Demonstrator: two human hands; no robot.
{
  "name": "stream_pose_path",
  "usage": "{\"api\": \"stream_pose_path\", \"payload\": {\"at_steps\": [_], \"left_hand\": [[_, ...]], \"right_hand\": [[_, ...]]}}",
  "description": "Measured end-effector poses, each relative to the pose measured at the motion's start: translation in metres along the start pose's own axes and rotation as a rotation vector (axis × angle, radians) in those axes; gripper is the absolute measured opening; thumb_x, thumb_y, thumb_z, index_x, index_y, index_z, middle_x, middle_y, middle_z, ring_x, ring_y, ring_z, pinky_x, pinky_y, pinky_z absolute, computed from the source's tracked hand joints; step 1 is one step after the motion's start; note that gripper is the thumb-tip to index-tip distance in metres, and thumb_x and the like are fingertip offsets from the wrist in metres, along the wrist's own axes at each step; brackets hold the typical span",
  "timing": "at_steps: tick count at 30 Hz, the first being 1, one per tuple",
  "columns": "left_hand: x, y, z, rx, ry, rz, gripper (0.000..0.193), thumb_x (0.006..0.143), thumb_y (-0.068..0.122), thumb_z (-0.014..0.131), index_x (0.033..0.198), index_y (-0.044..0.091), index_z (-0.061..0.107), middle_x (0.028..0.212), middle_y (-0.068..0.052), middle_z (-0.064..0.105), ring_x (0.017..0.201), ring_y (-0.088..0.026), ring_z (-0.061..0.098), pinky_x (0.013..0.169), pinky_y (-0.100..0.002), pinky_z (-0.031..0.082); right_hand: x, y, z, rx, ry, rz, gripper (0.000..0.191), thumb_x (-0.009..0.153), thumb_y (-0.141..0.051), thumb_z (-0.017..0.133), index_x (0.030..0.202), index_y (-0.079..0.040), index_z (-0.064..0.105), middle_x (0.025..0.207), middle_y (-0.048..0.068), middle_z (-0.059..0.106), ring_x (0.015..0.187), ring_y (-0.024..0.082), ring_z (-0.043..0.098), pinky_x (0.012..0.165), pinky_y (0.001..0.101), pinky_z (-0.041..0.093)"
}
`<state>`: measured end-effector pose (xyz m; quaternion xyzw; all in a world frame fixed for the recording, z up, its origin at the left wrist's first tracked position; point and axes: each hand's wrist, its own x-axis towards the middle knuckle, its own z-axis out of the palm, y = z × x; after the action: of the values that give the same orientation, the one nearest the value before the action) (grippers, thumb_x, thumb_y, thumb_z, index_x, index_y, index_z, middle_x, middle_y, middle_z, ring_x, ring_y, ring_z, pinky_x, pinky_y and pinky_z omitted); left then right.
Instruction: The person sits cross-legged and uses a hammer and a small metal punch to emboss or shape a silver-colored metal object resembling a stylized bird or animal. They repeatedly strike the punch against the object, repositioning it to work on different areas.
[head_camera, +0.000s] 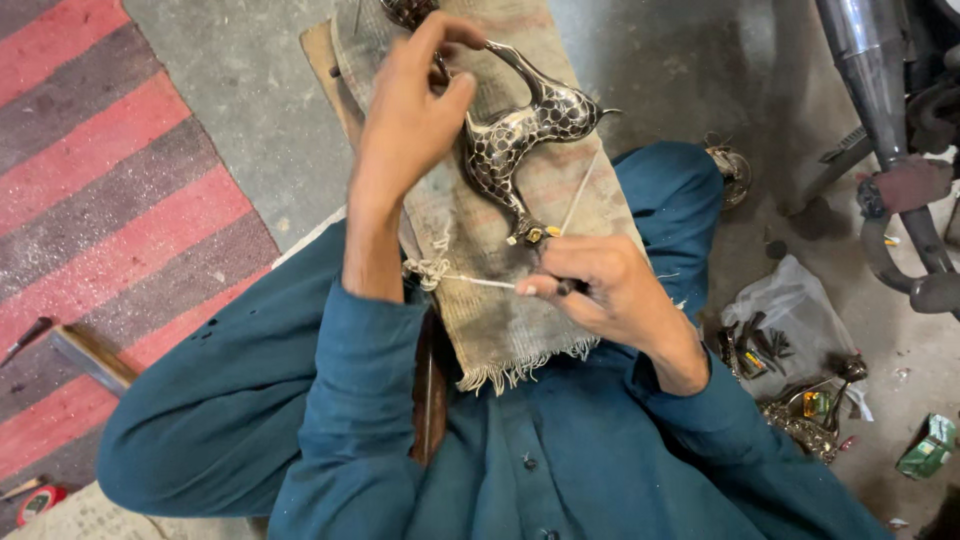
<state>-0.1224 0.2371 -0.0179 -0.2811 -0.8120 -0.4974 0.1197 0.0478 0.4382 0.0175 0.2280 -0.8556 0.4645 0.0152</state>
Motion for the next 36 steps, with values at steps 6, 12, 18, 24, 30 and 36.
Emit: {"api": "stream_pose_path", "payload": {"at_steps": [6, 12, 18, 24, 30, 36], "left_hand": [[-0.051, 0.058, -0.045, 0.228, 0.016, -0.305, 0.015, 0.1, 0.006, 0.062, 0.115, 0.006, 0.065, 0.106, -0.014, 0.066, 0.101, -0.031, 0.066, 0.088, -0.042, 0.051], [-0.107, 0.097, -0.017, 0.148, -0.007, -0.181, 0.042, 0.09, 0.024, 0.078, 0.126, 0.01, 0.062, 0.116, -0.015, 0.062, 0.112, -0.035, 0.057, 0.1, -0.046, 0.046], [-0.13, 0.086, 0.032, 0.391, 0.075, -0.112, 0.066, 0.079, 0.032, 0.088, 0.134, 0.008, 0.059, 0.115, -0.009, 0.059, 0.111, -0.033, 0.052, 0.102, -0.05, 0.039], [-0.126, 0.077, 0.044, 0.348, 0.127, -0.095, 0.07, 0.08, 0.022, 0.085, 0.141, 0.004, 0.056, 0.115, -0.009, 0.059, 0.108, -0.03, 0.054, 0.1, -0.046, 0.042], [-0.124, 0.062, 0.023, 0.23, 0.226, -0.171, 0.068, 0.077, 0.009, 0.074, 0.142, 0.002, 0.054, 0.12, -0.015, 0.057, 0.112, -0.034, 0.054, 0.103, -0.046, 0.044], [-0.132, 0.039, -0.014, 0.158, 0.182, -0.183, 0.066, 0.083, 0.008, 0.072, 0.145, 0.001, 0.053, 0.118, -0.013, 0.058, 0.11, -0.033, 0.054, 0.102, -0.047, 0.045]], "right_hand": [[0.028, 0.012, -0.015, -0.057, 0.052, -0.009, 0.014, 0.096, -0.01, 0.072, 0.088, -0.001, 0.066, 0.07, 0.011, 0.052, 0.059, 0.023, 0.049, 0.055, 0.036, 0.039], [0.049, 0.035, -0.026, -0.115, 0.037, 0.141, 0.015, 0.103, -0.014, 0.074, 0.101, -0.001, 0.068, 0.08, 0.012, 0.06, 0.067, 0.02, 0.056, 0.063, 0.0317, 0.045], [0.034, 0.04, -0.017, -0.035, -0.045, 0.18, 0.043, 0.087, -0.017, 0.08, 0.125, -0.004, 0.068, 0.087, 0.011, 0.068, 0.068, 0.017, 0.062, 0.062, 0.0279, 0.049], [0.034, 0.039, 0.002, 0.13, 0.098, 0.276, 0.04, 0.091, -0.015, 0.08, 0.128, -0.006, 0.069, 0.098, 0.008, 0.075, 0.077, 0.013, 0.063, 0.066, 0.0263, 0.05], [0.055, 0.033, 0.029, -0.027, 0.046, 0.123, 0.034, 0.091, -0.015, 0.081, 0.12, -0.002, 0.07, 0.097, 0.012, 0.075, 0.081, 0.014, 0.072, 0.071, 0.0287, 0.056], [0.081, 0.039, 0.049, -0.102, 0.25, 0.078, 0.006, 0.102, -0.007, 0.071, 0.107, -0.003, 0.071, 0.096, 0.01, 0.073, 0.086, 0.013, 0.069, 0.075, 0.0275, 0.054]]}}
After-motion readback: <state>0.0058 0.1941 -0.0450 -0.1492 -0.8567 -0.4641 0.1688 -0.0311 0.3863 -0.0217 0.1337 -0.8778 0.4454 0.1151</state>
